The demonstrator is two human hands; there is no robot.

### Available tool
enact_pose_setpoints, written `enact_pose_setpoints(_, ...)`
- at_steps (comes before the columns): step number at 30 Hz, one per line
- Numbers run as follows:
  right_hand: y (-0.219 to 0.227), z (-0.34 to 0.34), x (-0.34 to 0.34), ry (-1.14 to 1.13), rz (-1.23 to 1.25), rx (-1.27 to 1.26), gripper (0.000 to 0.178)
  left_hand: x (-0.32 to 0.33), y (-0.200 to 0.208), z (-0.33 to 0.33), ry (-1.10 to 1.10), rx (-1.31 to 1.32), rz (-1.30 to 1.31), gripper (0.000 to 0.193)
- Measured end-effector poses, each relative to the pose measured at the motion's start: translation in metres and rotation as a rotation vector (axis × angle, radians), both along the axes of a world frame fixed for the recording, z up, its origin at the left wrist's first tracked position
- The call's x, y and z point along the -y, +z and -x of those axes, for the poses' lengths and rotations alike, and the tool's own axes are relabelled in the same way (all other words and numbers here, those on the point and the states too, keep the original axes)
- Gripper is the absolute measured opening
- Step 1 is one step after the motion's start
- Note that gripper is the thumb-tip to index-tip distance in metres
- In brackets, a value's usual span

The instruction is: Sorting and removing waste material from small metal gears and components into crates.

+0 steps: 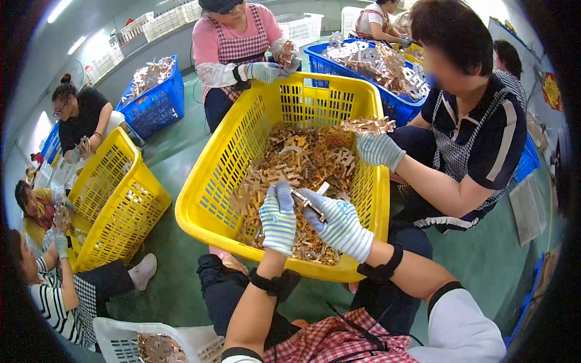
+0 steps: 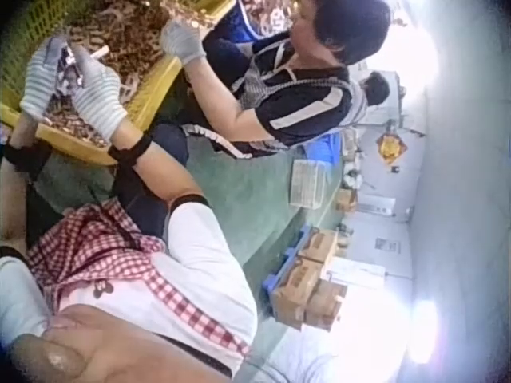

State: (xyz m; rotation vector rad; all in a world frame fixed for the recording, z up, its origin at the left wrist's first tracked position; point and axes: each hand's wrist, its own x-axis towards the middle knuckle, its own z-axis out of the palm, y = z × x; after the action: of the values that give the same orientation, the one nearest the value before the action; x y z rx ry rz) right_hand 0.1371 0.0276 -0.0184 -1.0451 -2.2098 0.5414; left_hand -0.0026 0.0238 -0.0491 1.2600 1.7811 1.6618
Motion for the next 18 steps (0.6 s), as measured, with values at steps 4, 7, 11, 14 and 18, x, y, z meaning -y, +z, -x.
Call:
enact_pose_setpoints(4,-0.009,0.002,-0.005,-0.054,-0.155,-0.125,0.028,0.000,0.010,-0.003,-0.021,-0.110,-0.059,0.034)
enact_pose_setpoints(7,-0.014,-0.005,-0.042,-0.145,0.391,-0.648,0.025,0.005,0.006,0.003,-0.027,-0.366,-0.129,0.028)
enact_pose_setpoints(11,-0.026,-0.017,-0.040,-0.046,0.336,-0.641,0.019,-0.008,-0.013,0.011,-0.089,0.285,-0.043,0.025)
enact_pose_setpoints(14,-0.014,-0.010,-0.010,-0.018,0.235,-0.426,0.027,-0.004,-0.002,0.006,-0.064,0.042,-0.003,0.031)
enact_pose_setpoints(18,-0.008,-0.006,-0.003,-0.017,0.090,-0.326,0.028,-0.008,-0.010,0.011,0.001,-0.271,0.008,0.034)
